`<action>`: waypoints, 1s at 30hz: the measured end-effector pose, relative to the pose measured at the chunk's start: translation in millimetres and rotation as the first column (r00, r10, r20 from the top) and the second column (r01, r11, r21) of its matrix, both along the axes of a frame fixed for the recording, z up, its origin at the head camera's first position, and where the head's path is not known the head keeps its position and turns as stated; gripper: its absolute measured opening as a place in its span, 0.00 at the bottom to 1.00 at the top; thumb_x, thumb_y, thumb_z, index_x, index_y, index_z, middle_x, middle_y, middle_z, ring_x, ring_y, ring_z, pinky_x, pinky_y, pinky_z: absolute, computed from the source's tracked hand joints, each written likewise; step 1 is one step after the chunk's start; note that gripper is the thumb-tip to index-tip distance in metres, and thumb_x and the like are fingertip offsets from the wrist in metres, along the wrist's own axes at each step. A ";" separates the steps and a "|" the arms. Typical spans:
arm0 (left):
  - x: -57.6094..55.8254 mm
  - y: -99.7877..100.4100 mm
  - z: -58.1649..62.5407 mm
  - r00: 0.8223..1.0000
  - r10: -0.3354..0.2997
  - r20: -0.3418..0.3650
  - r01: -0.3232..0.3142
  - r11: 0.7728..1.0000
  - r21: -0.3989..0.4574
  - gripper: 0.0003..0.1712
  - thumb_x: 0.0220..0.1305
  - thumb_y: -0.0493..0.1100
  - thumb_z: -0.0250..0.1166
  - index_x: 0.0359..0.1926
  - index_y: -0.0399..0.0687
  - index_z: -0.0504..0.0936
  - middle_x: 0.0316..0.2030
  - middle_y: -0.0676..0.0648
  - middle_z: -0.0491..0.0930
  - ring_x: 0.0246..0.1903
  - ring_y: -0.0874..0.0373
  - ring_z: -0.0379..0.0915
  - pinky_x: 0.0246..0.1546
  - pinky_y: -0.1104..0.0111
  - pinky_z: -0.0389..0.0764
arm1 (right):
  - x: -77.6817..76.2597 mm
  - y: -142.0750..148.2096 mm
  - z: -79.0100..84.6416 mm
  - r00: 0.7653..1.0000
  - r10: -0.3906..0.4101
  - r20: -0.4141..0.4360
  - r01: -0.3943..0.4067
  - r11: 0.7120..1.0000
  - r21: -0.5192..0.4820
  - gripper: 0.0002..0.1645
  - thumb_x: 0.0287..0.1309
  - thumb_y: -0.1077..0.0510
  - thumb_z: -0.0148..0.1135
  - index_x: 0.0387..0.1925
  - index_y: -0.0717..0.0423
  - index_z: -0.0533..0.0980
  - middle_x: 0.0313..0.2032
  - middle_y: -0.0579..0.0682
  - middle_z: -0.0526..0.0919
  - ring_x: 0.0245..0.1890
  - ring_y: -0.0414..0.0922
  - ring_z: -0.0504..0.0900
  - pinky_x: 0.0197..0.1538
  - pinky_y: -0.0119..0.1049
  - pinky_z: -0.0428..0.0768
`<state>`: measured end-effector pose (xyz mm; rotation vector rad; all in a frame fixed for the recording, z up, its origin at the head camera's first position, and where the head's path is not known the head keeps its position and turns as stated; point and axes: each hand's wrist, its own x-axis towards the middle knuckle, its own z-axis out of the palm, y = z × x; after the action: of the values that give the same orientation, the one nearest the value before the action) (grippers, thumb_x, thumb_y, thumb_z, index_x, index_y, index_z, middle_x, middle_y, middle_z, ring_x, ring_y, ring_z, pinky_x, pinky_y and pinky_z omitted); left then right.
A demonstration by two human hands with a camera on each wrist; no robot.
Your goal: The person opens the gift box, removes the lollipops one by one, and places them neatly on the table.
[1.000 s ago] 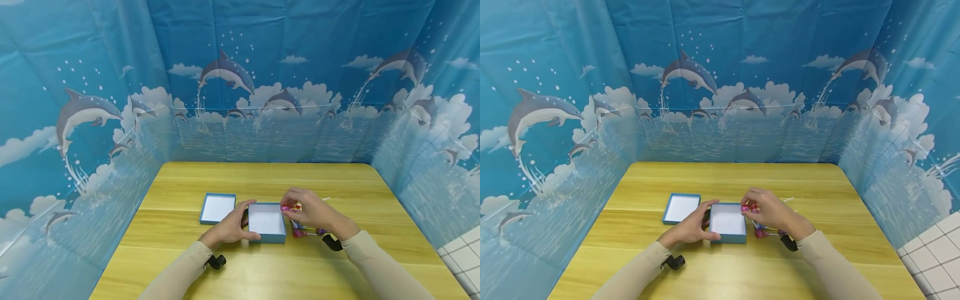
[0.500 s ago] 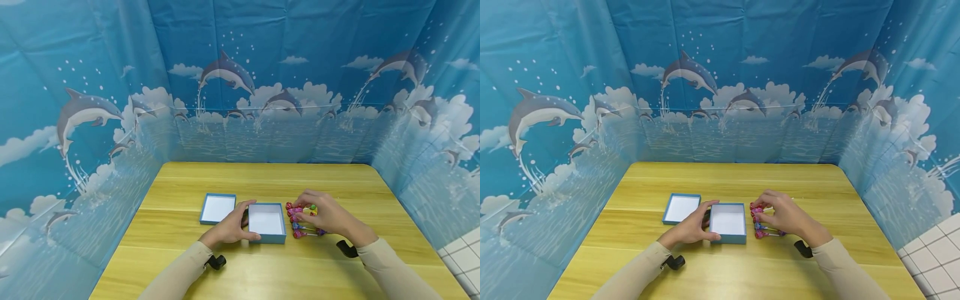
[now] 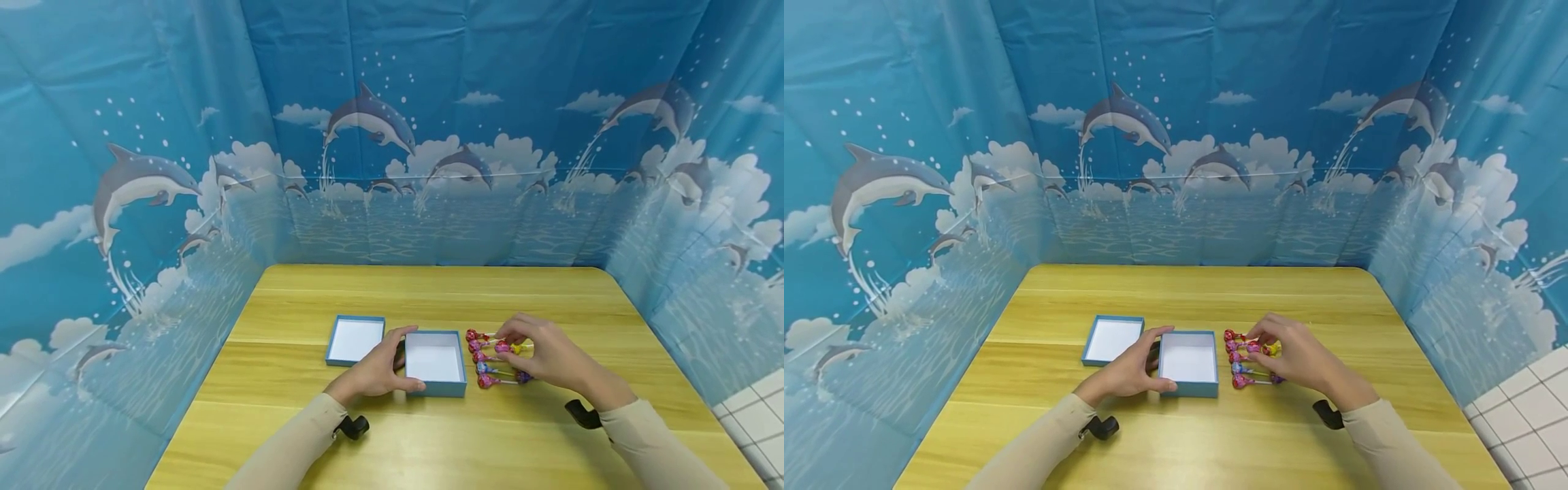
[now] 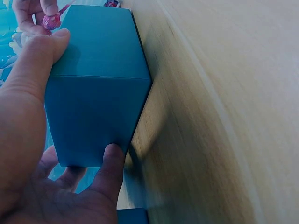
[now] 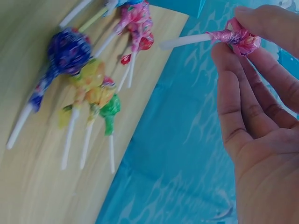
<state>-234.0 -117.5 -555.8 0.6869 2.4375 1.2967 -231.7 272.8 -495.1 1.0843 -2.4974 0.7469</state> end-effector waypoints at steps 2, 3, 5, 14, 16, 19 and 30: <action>-0.2 -0.3 0.0 1.000 -0.001 0.002 0.001 1.000 0.004 0.66 0.72 0.55 0.86 0.96 0.60 0.52 0.93 0.38 0.54 0.89 0.42 0.62 0.86 0.49 0.77 | 1.0 3.9 -1.9 1.000 0.005 -0.011 -0.005 1.000 -0.006 0.19 0.60 0.66 0.89 0.47 0.47 0.89 0.46 0.40 0.92 0.41 0.35 0.91 0.43 0.39 0.95; -0.3 -0.5 -0.1 1.000 -0.002 0.000 0.002 1.000 0.005 0.66 0.72 0.55 0.86 0.96 0.59 0.52 0.93 0.38 0.54 0.89 0.42 0.62 0.86 0.49 0.77 | 1.7 5.9 -2.9 1.000 0.008 -0.012 -0.008 1.000 -0.007 0.19 0.60 0.66 0.89 0.47 0.46 0.89 0.46 0.40 0.91 0.41 0.34 0.90 0.43 0.39 0.95; -0.3 -0.7 -0.6 1.000 -0.004 0.004 0.004 1.000 0.005 0.66 0.72 0.55 0.86 0.96 0.59 0.52 0.93 0.38 0.54 0.89 0.42 0.63 0.86 0.49 0.77 | 3.1 10.2 -5.0 1.000 0.010 -0.008 -0.010 1.000 -0.008 0.19 0.60 0.66 0.89 0.46 0.46 0.89 0.46 0.39 0.90 0.41 0.35 0.90 0.43 0.38 0.95; -1.8 -0.5 -1.0 1.000 0.001 -0.016 -0.002 1.000 -0.029 0.66 0.71 0.57 0.87 0.96 0.64 0.53 0.93 0.41 0.55 0.87 0.45 0.65 0.87 0.49 0.76 | 7.6 26.0 -10.3 0.997 -0.028 0.073 0.027 1.000 0.015 0.19 0.61 0.66 0.89 0.47 0.45 0.90 0.45 0.38 0.91 0.39 0.34 0.90 0.41 0.39 0.94; -2.0 -0.5 -0.9 1.000 0.004 -0.015 -0.005 1.000 -0.029 0.66 0.71 0.57 0.86 0.96 0.64 0.52 0.93 0.41 0.55 0.88 0.44 0.63 0.87 0.48 0.75 | 7.4 27.7 -11.6 0.997 -0.023 0.073 0.022 1.000 0.011 0.20 0.59 0.68 0.89 0.47 0.46 0.90 0.45 0.39 0.91 0.39 0.34 0.90 0.40 0.38 0.94; -1.9 -0.6 -0.5 1.000 0.002 -0.017 -0.002 1.000 -0.030 0.67 0.71 0.57 0.86 0.96 0.62 0.52 0.93 0.40 0.55 0.89 0.43 0.62 0.87 0.48 0.75 | 7.3 29.7 -14.0 0.997 -0.013 0.070 0.012 1.000 0.010 0.21 0.56 0.69 0.89 0.47 0.48 0.90 0.45 0.41 0.92 0.38 0.33 0.91 0.39 0.38 0.94; -3.3 -1.2 -1.7 1.000 -0.010 -0.017 0.010 1.000 -0.020 0.66 0.72 0.56 0.86 0.96 0.59 0.52 0.93 0.39 0.55 0.86 0.44 0.66 0.85 0.52 0.78 | 11.4 38.0 -26.3 0.996 -0.016 0.086 0.015 1.000 0.011 0.20 0.55 0.66 0.92 0.46 0.49 0.91 0.42 0.41 0.93 0.36 0.32 0.90 0.38 0.34 0.92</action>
<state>-237.3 -118.7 -557.4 0.7067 2.4540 1.2669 -220.2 310.9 -521.4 1.0567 -2.5812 0.7926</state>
